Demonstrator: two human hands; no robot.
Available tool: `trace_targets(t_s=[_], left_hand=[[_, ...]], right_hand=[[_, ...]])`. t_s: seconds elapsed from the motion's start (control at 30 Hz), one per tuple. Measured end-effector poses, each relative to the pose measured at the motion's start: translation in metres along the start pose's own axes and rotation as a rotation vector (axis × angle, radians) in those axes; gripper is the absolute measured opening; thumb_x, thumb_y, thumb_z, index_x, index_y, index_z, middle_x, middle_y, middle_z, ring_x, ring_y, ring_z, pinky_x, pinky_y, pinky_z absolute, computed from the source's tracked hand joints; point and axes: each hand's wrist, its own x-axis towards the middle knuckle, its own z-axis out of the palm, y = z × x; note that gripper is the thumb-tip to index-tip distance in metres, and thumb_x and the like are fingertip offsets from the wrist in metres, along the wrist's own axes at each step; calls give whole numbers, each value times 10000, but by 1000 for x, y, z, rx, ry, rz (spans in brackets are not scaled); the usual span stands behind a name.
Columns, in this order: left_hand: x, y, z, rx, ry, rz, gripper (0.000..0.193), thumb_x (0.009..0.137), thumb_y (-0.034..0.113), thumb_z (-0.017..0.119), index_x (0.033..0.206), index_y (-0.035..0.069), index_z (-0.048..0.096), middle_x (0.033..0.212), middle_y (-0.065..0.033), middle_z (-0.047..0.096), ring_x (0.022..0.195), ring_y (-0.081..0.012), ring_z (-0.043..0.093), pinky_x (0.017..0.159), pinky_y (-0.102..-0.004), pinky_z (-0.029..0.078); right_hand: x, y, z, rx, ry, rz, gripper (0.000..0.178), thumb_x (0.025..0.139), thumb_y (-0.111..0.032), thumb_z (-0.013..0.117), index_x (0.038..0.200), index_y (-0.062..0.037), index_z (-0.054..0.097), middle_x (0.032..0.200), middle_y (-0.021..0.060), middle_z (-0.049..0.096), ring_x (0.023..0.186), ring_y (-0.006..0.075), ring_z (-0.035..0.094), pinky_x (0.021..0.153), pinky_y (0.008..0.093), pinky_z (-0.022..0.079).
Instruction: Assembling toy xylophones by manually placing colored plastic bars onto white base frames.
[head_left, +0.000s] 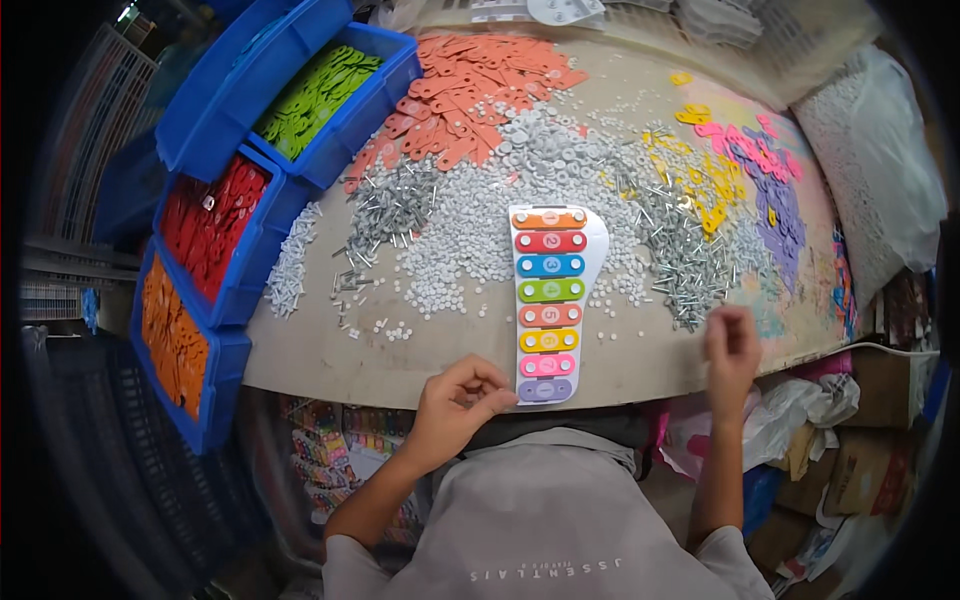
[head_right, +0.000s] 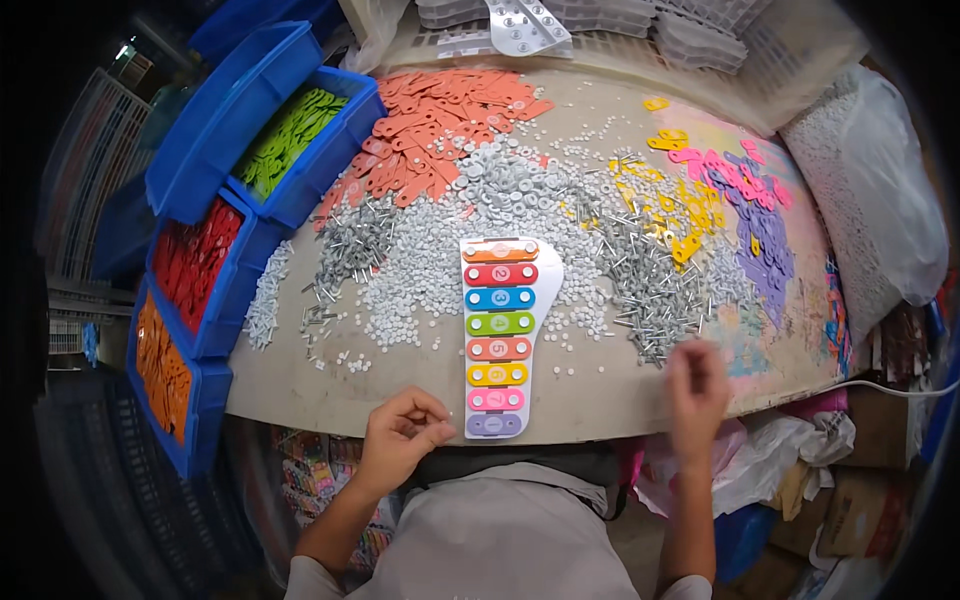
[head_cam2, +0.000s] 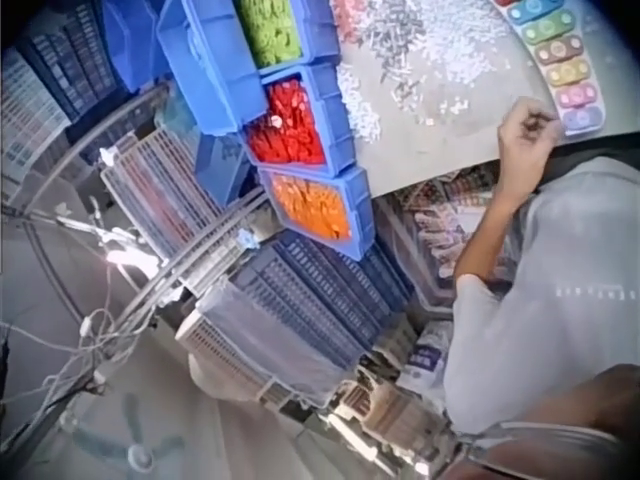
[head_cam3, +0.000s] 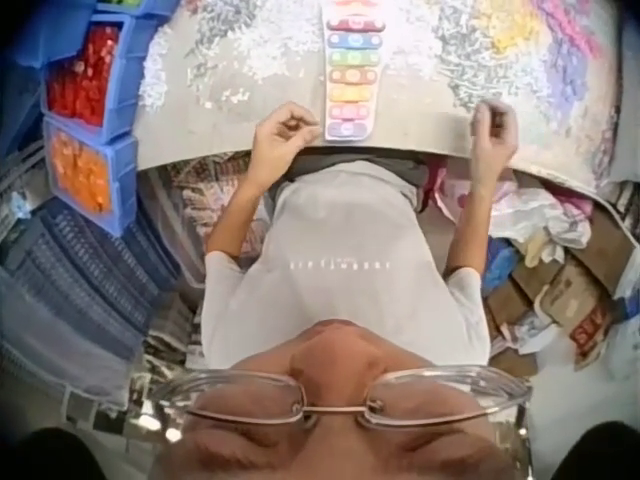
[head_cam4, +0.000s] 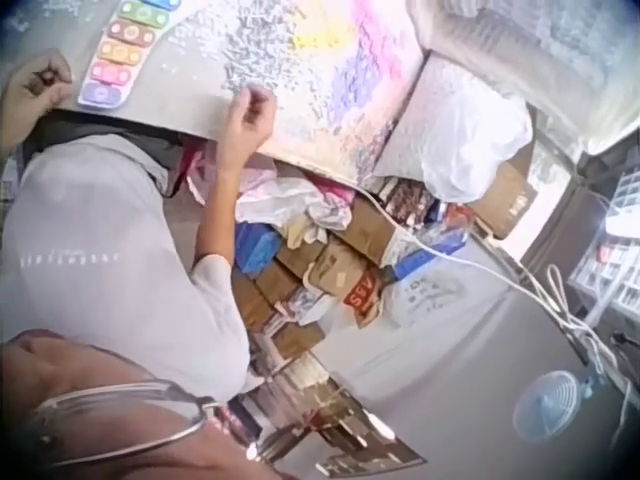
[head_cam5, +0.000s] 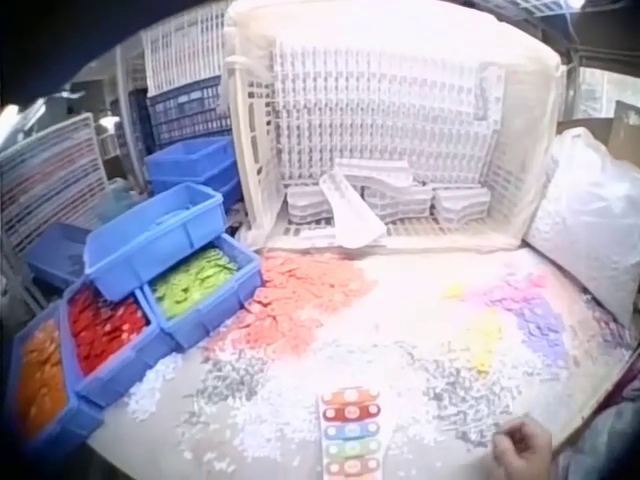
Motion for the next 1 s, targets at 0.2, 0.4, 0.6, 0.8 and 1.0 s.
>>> trace_targets(t_s=[0.2, 0.4, 0.6, 0.8, 1.0], left_hand=[[5, -4, 4, -296, -194, -236, 164, 942, 22, 678, 1095, -35, 664, 825, -82, 699, 635, -57, 591, 512, -172, 435], [7, -11, 5, -294, -200, -265, 125, 961, 43, 663, 1069, -19, 649, 823, -87, 699, 604, -45, 571, 491, -166, 418], [9, -11, 4, -299, -229, -284, 140, 971, 75, 663, 1083, 14, 605, 804, -49, 686, 578, -33, 555, 486, -159, 399], [9, -16, 15, 183, -101, -73, 586, 952, 173, 709, 1396, 15, 362, 705, -13, 644, 549, -66, 543, 512, -235, 404], [21, -20, 21, 215, -161, -76, 736, 944, 222, 687, 1491, 6, 245, 617, -44, 585, 539, -121, 548, 513, -309, 407]], right_hand=[[-51, -53, 54, 320, -629, 389, 87, 984, -54, 622, 1040, -3, 664, 842, 44, 687, 703, 74, 618, 571, 196, 462], [-59, -47, 67, 363, -785, 510, 137, 989, -62, 629, 1085, 29, 662, 883, 49, 693, 767, 69, 620, 660, 210, 496], [-60, -47, 74, 332, -706, 436, 102, 975, -60, 647, 1038, 20, 657, 810, 45, 672, 684, 62, 598, 569, 192, 457], [-57, -47, 83, 157, -680, 529, 269, 920, -110, 719, 1012, -82, 467, 646, 29, 616, 495, 84, 558, 420, 209, 367], [-51, -45, 83, 180, -815, 553, 231, 964, -154, 663, 1114, -47, 523, 641, 17, 606, 465, 97, 573, 390, 202, 364]])
